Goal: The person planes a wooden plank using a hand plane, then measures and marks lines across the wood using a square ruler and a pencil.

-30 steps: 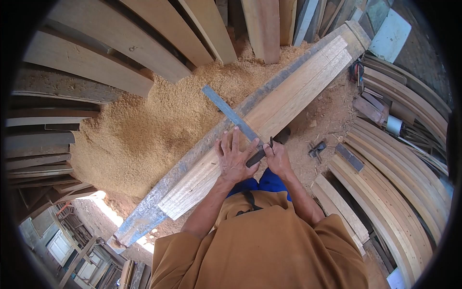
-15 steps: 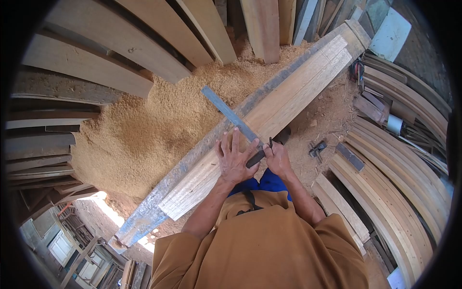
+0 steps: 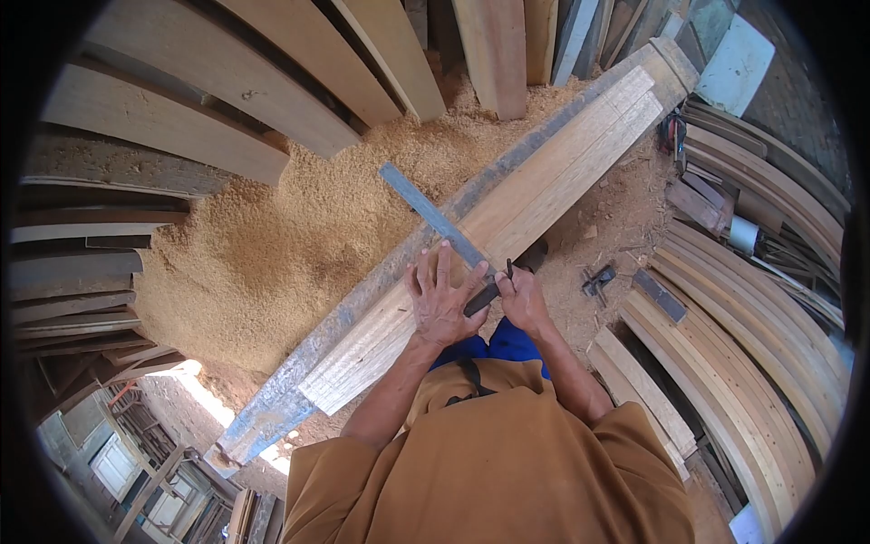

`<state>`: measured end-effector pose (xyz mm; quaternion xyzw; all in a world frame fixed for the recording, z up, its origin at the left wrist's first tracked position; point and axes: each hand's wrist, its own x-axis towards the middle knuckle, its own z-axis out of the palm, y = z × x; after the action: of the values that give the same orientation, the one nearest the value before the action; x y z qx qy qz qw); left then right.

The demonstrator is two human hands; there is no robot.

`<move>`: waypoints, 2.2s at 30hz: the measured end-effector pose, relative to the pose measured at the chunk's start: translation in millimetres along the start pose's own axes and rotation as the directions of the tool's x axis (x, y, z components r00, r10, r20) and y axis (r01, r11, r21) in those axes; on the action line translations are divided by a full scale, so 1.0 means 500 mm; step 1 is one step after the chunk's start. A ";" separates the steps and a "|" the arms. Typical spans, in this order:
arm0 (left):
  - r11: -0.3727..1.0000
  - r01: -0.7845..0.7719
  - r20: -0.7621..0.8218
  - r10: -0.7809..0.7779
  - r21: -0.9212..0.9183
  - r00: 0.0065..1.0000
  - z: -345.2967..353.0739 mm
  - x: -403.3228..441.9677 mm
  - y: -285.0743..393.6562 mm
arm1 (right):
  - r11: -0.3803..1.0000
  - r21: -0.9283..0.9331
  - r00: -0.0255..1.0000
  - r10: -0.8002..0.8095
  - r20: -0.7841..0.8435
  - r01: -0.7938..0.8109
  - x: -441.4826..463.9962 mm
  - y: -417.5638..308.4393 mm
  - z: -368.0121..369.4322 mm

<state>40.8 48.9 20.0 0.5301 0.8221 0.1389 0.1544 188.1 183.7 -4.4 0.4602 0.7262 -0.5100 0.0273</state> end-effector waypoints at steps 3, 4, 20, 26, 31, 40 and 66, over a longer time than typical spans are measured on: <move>1.000 -0.009 -0.020 0.009 -0.012 1.000 0.006 -0.002 -0.002 | 0.975 -0.217 0.995 -0.054 -0.083 0.034 -0.009 -0.037 -0.036; 1.000 -0.012 -0.016 0.012 -0.010 1.000 0.007 -0.003 -0.003 | 0.927 -0.372 0.978 -0.125 -0.170 0.054 -0.021 -0.066 -0.057; 0.999 -0.013 -0.016 0.013 -0.040 1.000 0.004 -0.003 0.000 | 0.832 -0.037 0.823 -0.553 -0.131 0.553 0.067 -0.170 -0.074; 0.999 0.014 0.026 -0.013 -0.052 1.000 0.003 -0.004 0.000 | 0.797 -0.079 0.797 -0.603 -0.034 0.599 0.083 -0.176 -0.085; 0.998 0.021 0.006 -0.021 -0.067 1.000 0.004 -0.002 0.002 | 0.800 -0.184 0.821 -0.562 0.101 0.570 0.057 -0.171 -0.128; 0.998 0.010 -0.006 -0.010 -0.055 1.000 0.005 -0.003 0.002 | 0.814 -0.036 0.814 -0.581 -0.007 0.580 0.098 -0.179 -0.097; 0.998 0.008 0.015 -0.007 -0.067 1.000 -0.003 -0.002 0.005 | 0.896 -0.394 0.960 -0.263 -0.097 0.205 -0.001 -0.042 -0.094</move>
<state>42.6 48.8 22.6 0.5227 0.8178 0.1619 0.1785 193.9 218.3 33.2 0.3917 0.8613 -0.3236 0.0004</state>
